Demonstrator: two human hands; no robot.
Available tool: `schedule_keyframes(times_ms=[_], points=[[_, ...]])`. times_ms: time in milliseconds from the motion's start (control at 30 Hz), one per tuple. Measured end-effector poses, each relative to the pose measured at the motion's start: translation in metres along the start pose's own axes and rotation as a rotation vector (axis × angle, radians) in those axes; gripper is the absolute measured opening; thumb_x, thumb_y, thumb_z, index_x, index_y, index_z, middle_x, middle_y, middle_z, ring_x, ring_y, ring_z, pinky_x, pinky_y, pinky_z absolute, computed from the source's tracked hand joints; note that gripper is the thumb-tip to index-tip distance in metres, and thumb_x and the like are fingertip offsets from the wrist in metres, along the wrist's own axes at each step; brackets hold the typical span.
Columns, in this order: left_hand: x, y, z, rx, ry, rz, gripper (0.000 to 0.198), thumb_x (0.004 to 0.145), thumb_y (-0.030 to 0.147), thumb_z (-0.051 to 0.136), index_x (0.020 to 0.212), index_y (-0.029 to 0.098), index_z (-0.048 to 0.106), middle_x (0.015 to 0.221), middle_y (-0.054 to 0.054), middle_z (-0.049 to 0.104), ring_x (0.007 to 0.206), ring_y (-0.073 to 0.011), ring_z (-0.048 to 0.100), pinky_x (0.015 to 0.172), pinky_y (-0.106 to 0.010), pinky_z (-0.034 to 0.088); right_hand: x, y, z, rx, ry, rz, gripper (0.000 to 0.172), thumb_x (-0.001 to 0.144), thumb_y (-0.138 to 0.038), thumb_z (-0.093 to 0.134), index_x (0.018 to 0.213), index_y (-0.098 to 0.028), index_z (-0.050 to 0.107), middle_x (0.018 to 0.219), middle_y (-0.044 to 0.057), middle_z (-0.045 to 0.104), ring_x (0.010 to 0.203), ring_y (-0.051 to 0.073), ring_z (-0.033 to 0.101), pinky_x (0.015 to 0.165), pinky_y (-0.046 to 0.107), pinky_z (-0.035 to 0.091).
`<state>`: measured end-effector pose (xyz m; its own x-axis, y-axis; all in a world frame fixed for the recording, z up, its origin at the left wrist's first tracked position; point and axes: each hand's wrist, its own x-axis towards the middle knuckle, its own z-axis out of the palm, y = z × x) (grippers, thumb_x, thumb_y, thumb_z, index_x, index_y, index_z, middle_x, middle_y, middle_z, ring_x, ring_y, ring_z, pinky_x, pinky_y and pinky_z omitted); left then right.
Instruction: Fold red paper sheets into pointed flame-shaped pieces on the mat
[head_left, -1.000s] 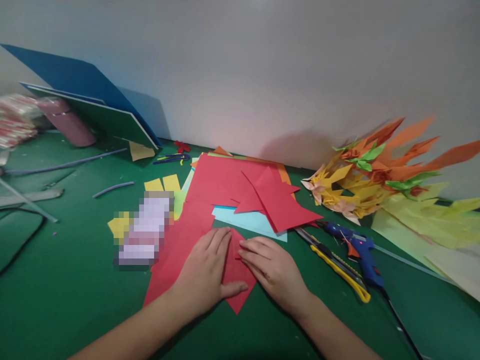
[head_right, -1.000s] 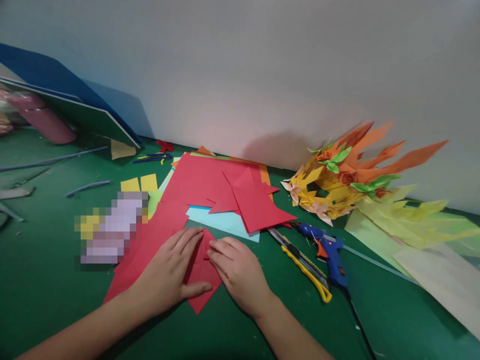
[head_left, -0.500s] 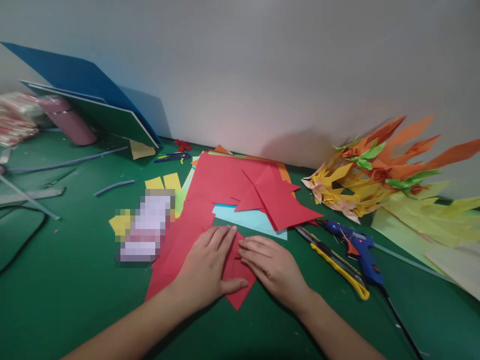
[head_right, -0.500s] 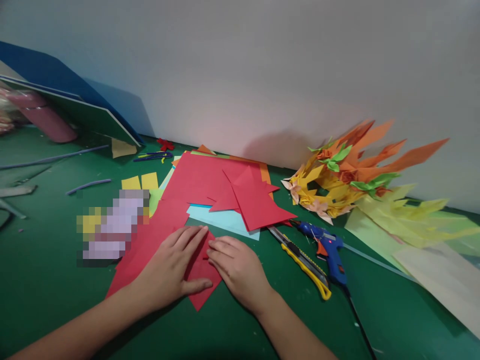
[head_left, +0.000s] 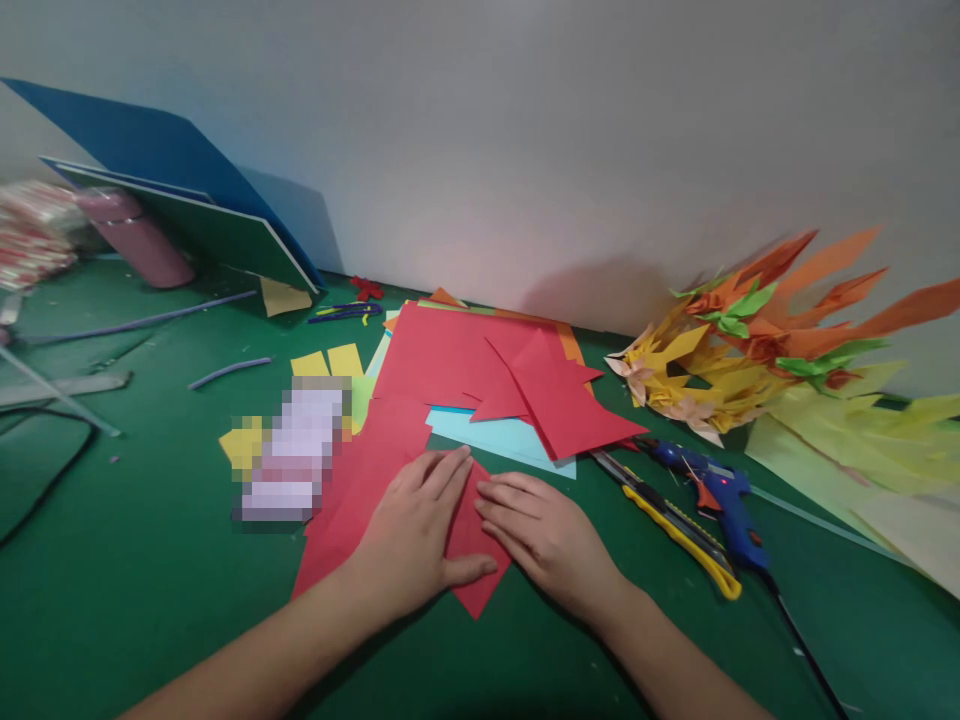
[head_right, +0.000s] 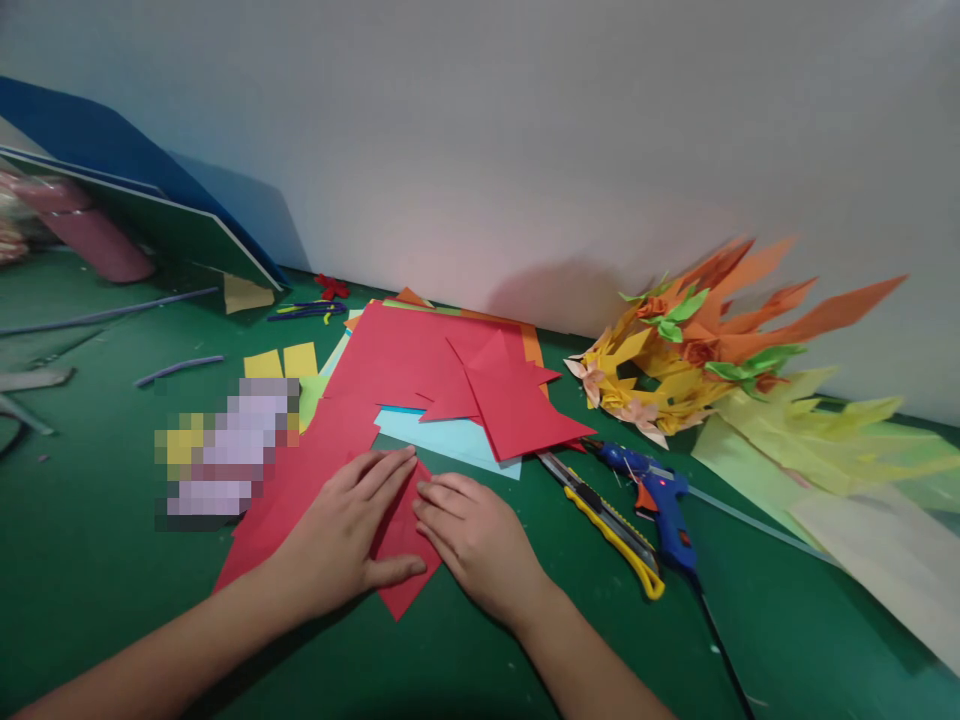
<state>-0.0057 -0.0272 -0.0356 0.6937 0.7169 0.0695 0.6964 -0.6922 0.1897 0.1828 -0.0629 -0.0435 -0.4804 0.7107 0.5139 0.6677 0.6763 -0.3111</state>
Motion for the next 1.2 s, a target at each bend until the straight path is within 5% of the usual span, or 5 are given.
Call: schedule_keyframes(times_ms=[833, 1200], points=[[0.001, 0.003, -0.006, 0.004, -0.019, 0.018, 0.084, 0.074, 0.068, 0.060, 0.131, 0.007, 0.052, 0.141, -0.016, 0.049, 0.124, -0.0359, 0.045, 0.104, -0.048, 0.039, 0.001, 0.000, -0.002, -0.044, -0.048, -0.035, 0.031, 0.097, -0.015, 0.040, 0.105, -0.013, 0.070, 0.104, 0.007, 0.073, 0.100, 0.022, 0.065, 0.087, 0.037, 0.058], [0.000, 0.002, -0.004, 0.034, 0.068, 0.062, 0.071, 0.075, 0.067, 0.059, 0.124, 0.015, 0.057, 0.131, -0.013, 0.057, 0.120, -0.0330, 0.049, 0.103, -0.045, 0.040, -0.002, 0.003, 0.002, -0.023, -0.068, -0.010, 0.029, 0.098, -0.018, 0.042, 0.107, -0.013, 0.069, 0.107, 0.007, 0.072, 0.105, 0.023, 0.063, 0.090, 0.038, 0.056]])
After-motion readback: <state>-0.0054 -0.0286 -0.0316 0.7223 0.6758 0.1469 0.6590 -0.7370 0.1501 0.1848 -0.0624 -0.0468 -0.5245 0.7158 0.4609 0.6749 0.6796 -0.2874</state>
